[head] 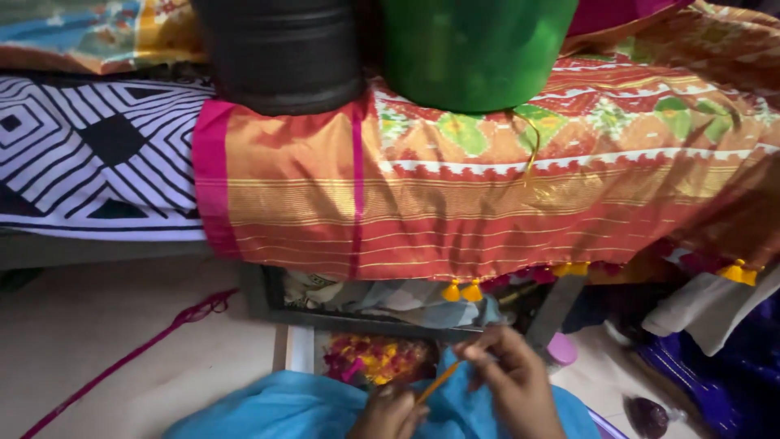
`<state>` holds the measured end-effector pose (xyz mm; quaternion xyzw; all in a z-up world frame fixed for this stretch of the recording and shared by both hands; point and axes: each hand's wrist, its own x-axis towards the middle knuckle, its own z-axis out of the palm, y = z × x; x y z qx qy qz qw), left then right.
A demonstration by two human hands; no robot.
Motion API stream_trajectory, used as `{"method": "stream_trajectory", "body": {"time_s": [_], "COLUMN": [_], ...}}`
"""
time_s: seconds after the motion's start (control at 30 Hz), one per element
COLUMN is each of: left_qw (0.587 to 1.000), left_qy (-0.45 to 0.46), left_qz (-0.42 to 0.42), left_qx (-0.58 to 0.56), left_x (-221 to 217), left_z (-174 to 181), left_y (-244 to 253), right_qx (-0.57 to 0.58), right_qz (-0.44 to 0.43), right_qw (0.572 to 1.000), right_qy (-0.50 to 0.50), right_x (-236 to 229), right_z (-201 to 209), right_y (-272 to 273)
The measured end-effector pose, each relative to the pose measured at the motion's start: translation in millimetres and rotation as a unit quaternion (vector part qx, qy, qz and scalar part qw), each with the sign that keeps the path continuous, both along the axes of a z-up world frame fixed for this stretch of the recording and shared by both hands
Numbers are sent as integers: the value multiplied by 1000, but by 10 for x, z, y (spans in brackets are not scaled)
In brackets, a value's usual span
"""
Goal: Tying decorative tassels (kuchu) onto the border of a saree.
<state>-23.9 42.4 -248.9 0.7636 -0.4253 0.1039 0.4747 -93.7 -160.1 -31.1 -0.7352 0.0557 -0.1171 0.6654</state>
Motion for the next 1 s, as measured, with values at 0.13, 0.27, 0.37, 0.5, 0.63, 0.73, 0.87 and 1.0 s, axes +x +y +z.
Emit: {"method": "stream_trajectory", "body": {"time_s": [0.13, 0.27, 0.37, 0.5, 0.63, 0.73, 0.87, 1.0], "left_qw": [993, 990, 968, 922, 779, 726, 619, 676], "left_qy": [102, 13, 55, 42, 246, 200, 202, 221], "left_qz": [40, 139, 241, 382, 557, 633, 694, 658], "left_qx": [45, 0, -39, -40, -146, -181, -308, -248], "left_x": [34, -259, -482, -892, -1573, -2197, -2726, -2381], "left_z": [-452, 430, 1046, 1724, 1969, 1868, 1469, 810], "left_y": [535, 1192, 1715, 2544, 3471, 4076, 4457, 4321], "right_qx": [3, -219, -274, -237, -39, 46, 3, -46], "right_qz": [-20, 21, 117, 284, 418, 446, 392, 302], "right_qw": [996, 972, 954, 928, 907, 887, 889, 926], "right_qy": [-83, -80, -27, -46, 17, 108, 239, 220], "right_x": [-53, -54, -9, -91, -95, 39, 165, 164], "right_z": [239, 190, -45, 40, -290, -997, -1397, -970], "right_y": [-20, 245, 758, 1724, 2496, 2692, 2496, 1832]}}
